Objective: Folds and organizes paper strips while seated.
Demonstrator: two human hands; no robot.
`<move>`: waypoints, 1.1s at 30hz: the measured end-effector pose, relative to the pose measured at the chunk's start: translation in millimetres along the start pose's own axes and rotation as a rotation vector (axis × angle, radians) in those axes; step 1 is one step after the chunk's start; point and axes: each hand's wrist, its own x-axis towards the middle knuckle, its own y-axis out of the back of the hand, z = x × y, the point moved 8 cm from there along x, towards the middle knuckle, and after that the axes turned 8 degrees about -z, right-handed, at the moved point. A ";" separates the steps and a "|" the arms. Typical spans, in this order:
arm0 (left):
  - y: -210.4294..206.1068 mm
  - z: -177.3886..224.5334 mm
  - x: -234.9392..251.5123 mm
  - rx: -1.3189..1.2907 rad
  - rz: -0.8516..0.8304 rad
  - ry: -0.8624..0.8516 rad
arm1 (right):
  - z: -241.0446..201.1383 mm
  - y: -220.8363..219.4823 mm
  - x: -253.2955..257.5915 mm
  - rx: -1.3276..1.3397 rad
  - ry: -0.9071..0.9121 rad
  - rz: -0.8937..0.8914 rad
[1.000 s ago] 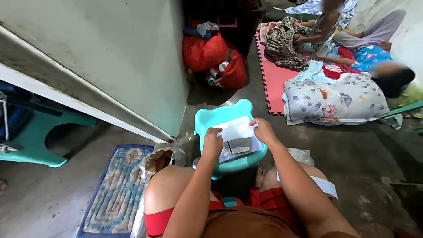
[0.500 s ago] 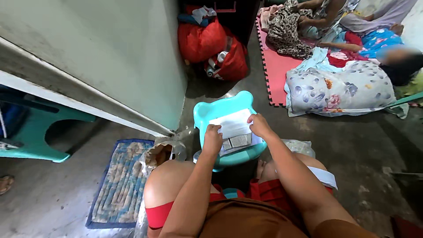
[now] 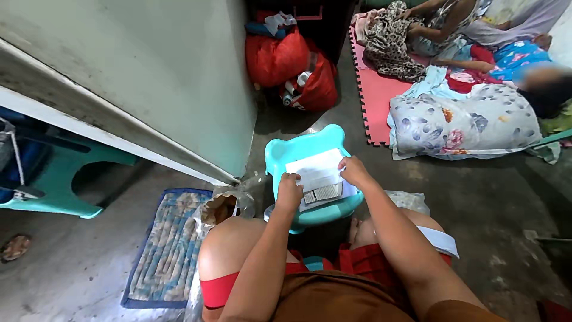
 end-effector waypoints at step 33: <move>-0.7 -21.0 4.2 -0.032 -0.033 0.159 | 15.7 0.2 0.6 0.003 -0.001 0.011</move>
